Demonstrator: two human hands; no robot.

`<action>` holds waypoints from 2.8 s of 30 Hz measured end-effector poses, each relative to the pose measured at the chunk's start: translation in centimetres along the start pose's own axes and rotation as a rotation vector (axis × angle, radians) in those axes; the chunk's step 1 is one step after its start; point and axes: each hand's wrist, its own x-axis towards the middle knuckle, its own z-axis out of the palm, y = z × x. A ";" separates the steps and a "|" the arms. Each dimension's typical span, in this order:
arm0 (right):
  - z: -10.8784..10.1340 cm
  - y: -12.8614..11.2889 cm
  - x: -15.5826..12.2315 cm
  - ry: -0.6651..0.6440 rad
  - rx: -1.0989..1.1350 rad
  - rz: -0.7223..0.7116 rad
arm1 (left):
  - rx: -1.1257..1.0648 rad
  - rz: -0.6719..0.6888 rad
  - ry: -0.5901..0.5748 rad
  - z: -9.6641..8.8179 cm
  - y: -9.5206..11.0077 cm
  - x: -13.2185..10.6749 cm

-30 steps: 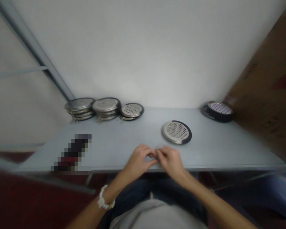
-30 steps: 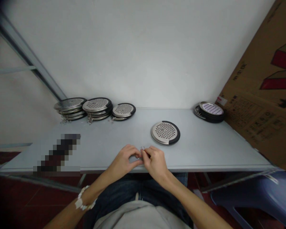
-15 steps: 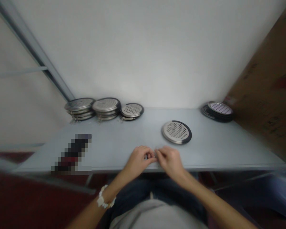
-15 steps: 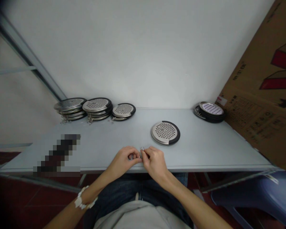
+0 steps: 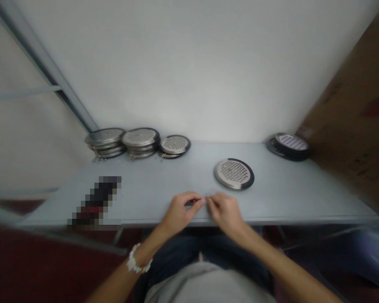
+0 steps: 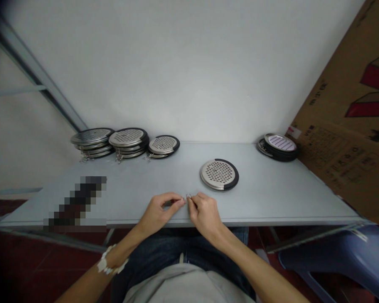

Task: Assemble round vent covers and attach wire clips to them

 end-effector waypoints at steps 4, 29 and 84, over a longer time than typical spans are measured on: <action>0.0 0.0 0.0 -0.005 -0.014 -0.001 | -0.030 0.047 -0.044 -0.1 0.4 0.0; 0.0 -0.1 -0.1 0.002 -0.043 -0.025 | 0.108 0.119 -0.104 0.3 0.2 -0.1; 0.1 -0.9 -0.2 -0.107 -0.139 -0.114 | 0.196 0.147 0.210 0.2 -0.5 -0.5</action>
